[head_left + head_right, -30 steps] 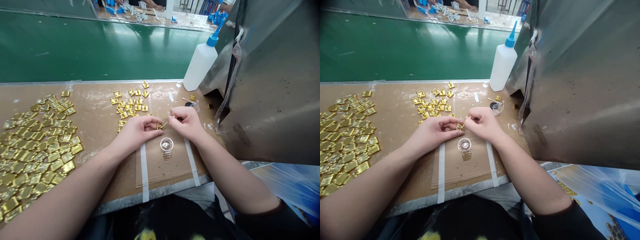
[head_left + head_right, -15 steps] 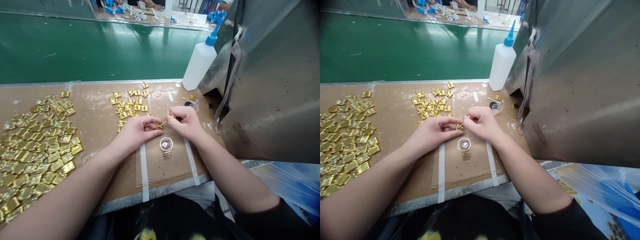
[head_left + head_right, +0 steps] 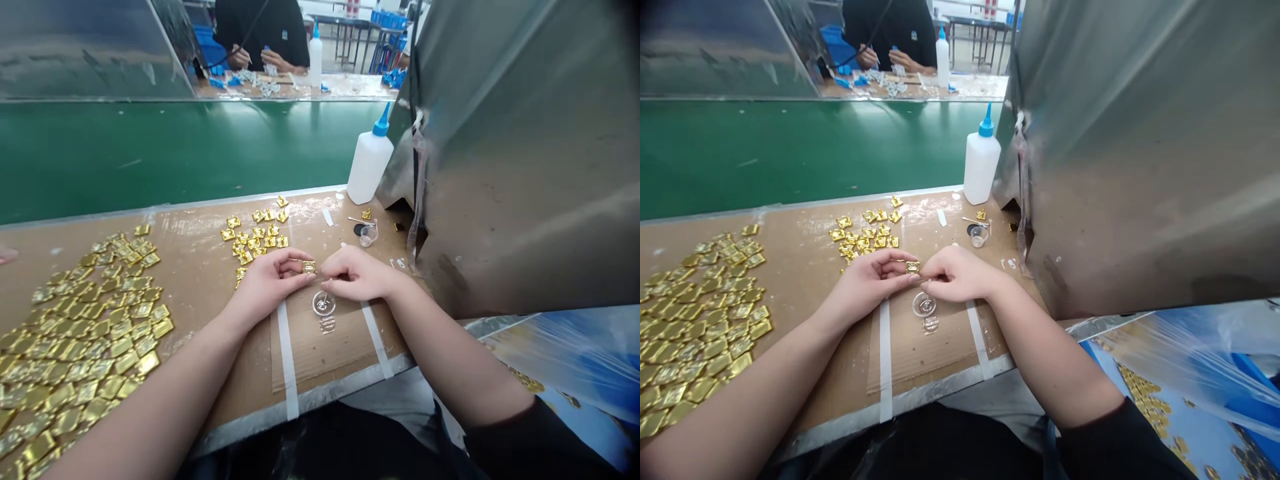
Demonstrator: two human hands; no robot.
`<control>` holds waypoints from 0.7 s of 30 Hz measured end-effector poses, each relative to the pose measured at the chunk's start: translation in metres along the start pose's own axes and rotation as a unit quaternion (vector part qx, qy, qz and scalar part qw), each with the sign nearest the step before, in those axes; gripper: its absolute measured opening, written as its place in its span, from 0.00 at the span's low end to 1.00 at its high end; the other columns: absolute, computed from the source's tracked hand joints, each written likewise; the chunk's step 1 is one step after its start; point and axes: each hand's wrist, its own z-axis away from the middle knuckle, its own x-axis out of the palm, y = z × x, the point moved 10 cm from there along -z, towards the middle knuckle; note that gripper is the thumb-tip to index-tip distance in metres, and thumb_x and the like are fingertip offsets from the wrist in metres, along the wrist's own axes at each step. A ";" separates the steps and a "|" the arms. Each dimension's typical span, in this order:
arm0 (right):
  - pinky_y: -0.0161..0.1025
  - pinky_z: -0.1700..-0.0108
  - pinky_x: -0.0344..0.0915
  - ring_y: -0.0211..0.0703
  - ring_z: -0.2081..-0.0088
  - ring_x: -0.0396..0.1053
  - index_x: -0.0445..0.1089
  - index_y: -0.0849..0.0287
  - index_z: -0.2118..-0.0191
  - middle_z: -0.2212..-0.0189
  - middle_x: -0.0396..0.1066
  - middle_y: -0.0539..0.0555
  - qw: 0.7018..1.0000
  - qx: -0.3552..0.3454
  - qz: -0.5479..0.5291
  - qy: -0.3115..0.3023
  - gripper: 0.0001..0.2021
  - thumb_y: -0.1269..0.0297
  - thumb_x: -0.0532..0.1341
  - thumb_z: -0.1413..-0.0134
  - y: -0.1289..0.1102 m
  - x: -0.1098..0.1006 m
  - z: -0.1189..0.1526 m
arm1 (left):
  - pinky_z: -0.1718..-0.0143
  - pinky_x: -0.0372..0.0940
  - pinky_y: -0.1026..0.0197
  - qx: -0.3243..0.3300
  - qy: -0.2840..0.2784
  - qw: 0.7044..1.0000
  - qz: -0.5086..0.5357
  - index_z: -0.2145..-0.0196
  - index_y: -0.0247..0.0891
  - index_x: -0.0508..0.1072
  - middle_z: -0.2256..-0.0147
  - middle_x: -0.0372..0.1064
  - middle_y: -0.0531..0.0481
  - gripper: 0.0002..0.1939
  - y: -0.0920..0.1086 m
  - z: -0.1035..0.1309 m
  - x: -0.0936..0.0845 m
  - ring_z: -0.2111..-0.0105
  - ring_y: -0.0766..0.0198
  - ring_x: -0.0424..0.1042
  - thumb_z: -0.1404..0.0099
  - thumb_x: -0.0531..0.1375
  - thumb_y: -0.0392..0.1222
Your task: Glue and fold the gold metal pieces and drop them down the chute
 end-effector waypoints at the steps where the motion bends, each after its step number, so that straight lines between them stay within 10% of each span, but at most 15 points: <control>1: 0.37 0.70 0.47 0.32 0.77 0.50 0.50 0.57 0.79 0.81 0.49 0.43 1.000 0.015 0.021 -0.017 0.19 0.65 0.59 0.42 0.002 0.003 0.001 | 0.70 0.64 0.64 -0.006 0.003 1.000 0.007 0.51 0.36 0.78 0.67 0.79 0.48 0.25 -0.002 -0.001 -0.001 0.71 0.62 0.74 0.41 0.74 0.52; 14: 0.38 0.70 0.44 0.38 0.74 0.60 0.73 0.61 0.72 0.75 0.73 0.53 0.950 0.203 0.236 0.027 0.34 0.35 0.53 0.30 -0.016 -0.022 0.033 | 0.66 0.68 0.64 -0.023 0.014 1.000 -0.002 0.48 0.36 0.78 0.66 0.79 0.48 0.34 -0.011 -0.002 -0.008 0.67 0.60 0.77 0.44 0.75 0.61; 18: 0.38 0.73 0.44 0.37 0.76 0.61 0.69 0.57 0.74 0.77 0.68 0.49 0.933 0.002 0.275 0.230 0.28 0.41 0.55 0.28 -0.080 -0.030 0.086 | 0.64 0.74 0.60 -0.044 0.046 0.996 -0.054 0.45 0.37 0.78 0.64 0.81 0.46 0.44 -0.032 -0.004 -0.017 0.62 0.51 0.81 0.50 0.74 0.71; 21: 0.41 0.75 0.44 0.37 0.82 0.51 0.54 0.54 0.80 0.85 0.52 0.45 0.817 -0.237 0.295 0.435 0.28 0.49 0.53 0.28 -0.141 -0.035 0.176 | 0.43 0.75 0.47 -0.035 0.109 0.991 -0.074 0.44 0.45 0.78 0.49 0.82 0.47 0.44 -0.047 -0.010 -0.031 0.42 0.38 0.76 0.49 0.70 0.77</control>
